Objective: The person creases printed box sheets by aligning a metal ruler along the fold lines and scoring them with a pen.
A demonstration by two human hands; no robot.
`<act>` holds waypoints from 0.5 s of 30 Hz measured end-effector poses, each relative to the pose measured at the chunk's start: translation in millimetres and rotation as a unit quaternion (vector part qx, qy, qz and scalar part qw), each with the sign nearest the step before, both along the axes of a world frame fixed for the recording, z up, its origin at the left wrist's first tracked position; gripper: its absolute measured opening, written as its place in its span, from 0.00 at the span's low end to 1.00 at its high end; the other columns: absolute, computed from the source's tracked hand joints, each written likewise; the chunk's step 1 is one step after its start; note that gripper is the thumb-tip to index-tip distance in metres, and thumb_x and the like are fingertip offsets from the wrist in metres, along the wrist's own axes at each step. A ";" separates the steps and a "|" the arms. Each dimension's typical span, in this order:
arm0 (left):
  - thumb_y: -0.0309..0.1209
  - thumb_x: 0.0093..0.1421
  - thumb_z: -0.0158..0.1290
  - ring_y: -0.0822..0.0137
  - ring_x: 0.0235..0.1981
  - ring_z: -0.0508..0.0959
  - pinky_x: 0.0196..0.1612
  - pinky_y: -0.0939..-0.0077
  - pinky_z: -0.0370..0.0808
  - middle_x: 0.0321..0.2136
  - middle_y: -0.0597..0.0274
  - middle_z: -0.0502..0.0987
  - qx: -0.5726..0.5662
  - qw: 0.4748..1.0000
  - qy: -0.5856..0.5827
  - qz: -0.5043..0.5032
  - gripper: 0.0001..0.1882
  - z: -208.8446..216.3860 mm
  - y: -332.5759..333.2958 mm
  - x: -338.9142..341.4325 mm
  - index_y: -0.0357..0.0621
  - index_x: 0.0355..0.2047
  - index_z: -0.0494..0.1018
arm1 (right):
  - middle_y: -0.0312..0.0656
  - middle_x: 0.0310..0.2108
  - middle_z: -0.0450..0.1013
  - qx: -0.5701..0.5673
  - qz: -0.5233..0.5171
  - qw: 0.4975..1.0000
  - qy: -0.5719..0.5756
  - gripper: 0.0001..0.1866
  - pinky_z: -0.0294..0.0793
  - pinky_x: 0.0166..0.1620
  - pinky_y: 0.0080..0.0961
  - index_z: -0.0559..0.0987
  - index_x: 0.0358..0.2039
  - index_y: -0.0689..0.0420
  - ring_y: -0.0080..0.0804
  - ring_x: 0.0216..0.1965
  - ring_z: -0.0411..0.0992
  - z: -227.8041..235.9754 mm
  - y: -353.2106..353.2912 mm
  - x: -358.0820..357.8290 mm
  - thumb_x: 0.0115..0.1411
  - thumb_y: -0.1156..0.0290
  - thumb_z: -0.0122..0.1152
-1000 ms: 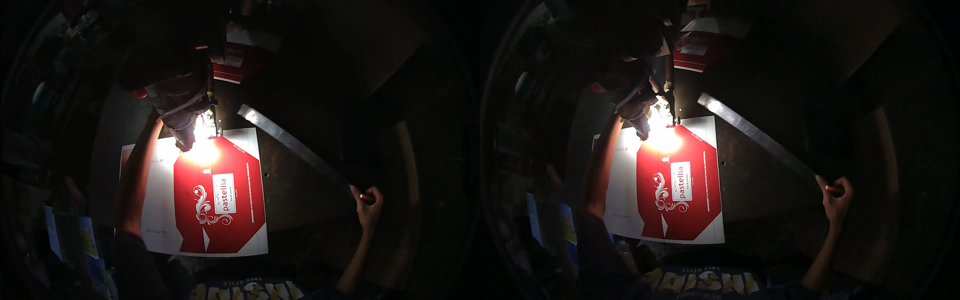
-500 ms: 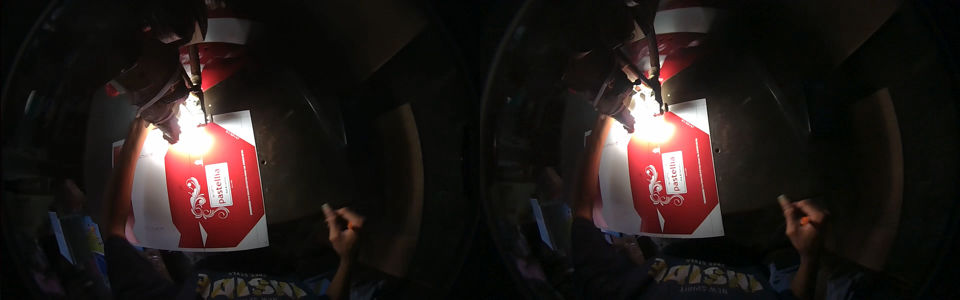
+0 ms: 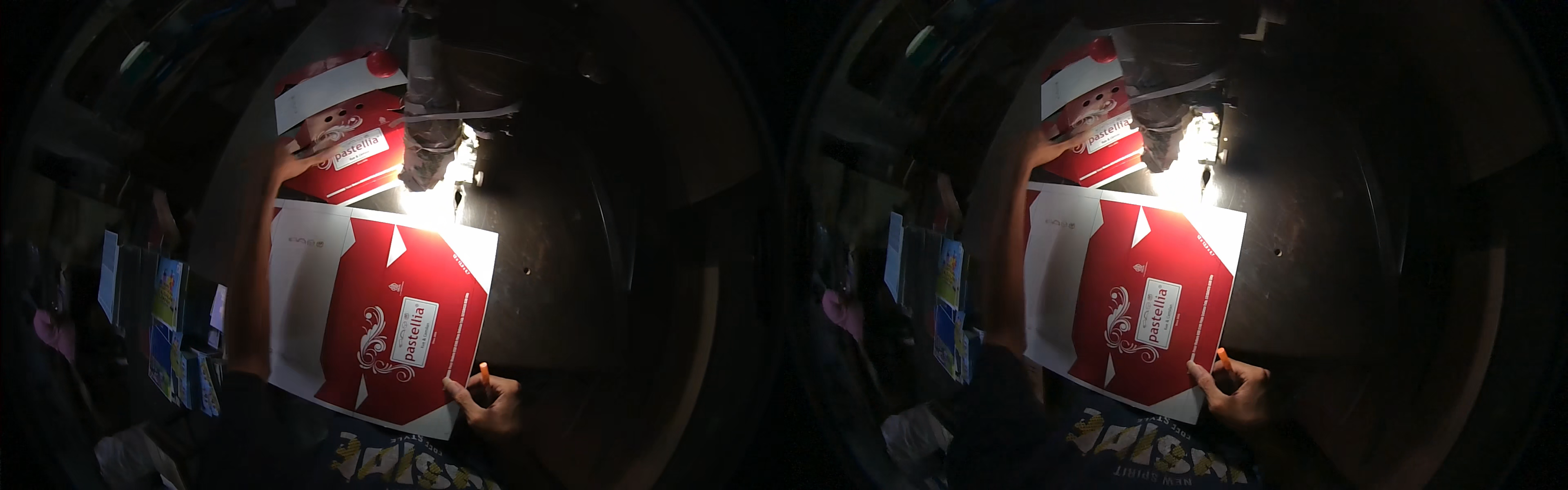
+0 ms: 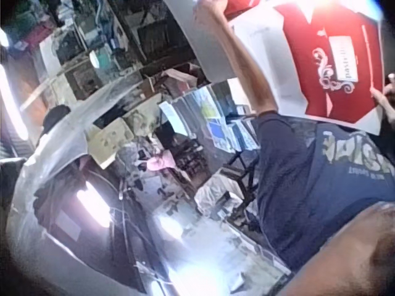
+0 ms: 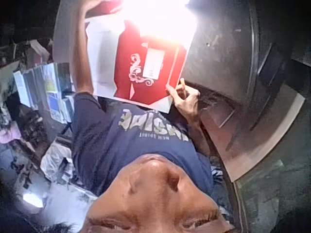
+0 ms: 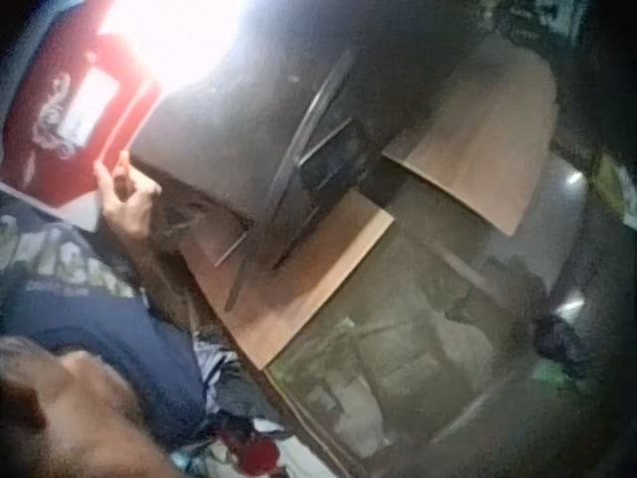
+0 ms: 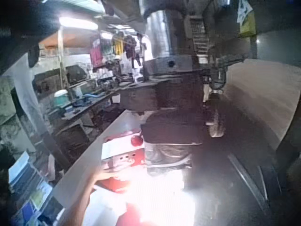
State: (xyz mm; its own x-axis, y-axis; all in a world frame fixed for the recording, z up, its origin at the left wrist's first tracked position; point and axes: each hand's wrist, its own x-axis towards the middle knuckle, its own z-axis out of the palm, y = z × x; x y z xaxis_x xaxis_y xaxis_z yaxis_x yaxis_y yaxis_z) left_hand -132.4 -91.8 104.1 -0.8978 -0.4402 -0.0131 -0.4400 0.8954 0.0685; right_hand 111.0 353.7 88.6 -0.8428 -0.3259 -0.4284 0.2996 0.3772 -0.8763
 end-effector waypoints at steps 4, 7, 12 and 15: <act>0.71 0.41 0.64 0.50 0.59 0.74 0.63 0.64 0.70 0.59 0.41 0.73 0.025 0.999 -0.016 0.031 0.62 -23.0 9.2 -31.9 0.33 0.64 0.64 | 0.43 0.27 0.81 -0.076 -0.012 0.997 0.013 0.10 0.77 0.29 0.20 0.79 0.33 0.64 0.20 0.24 0.78 -22.2 -7.6 2.6 0.62 0.70 0.68; 0.62 0.43 0.69 0.54 0.57 0.75 0.63 0.64 0.68 0.58 0.46 0.75 0.017 0.991 0.131 -0.034 0.55 -15.1 13.4 -19.4 0.33 0.62 0.67 | 0.44 0.30 0.81 -0.117 -0.003 0.993 -0.003 0.09 0.79 0.31 0.20 0.78 0.37 0.66 0.20 0.28 0.79 -14.0 -8.3 7.4 0.64 0.72 0.65; 0.44 0.54 0.65 0.67 0.47 0.79 0.57 0.67 0.70 0.46 0.56 0.82 0.291 0.894 0.338 0.046 0.23 66.3 34.3 54.2 0.43 0.46 0.82 | 0.46 0.30 0.80 -0.183 -0.004 0.983 0.002 0.08 0.79 0.33 0.20 0.75 0.36 0.66 0.22 0.30 0.79 -21.9 -10.4 9.6 0.67 0.74 0.60; 0.37 0.57 0.66 0.66 0.45 0.80 0.43 0.71 0.78 0.44 0.55 0.81 0.358 0.792 0.452 -0.200 0.22 65.1 -9.0 130.9 0.39 0.49 0.79 | 0.47 0.28 0.80 -0.147 -0.007 0.989 0.003 0.08 0.80 0.31 0.23 0.73 0.35 0.65 0.25 0.28 0.80 -23.5 -6.3 17.0 0.67 0.73 0.60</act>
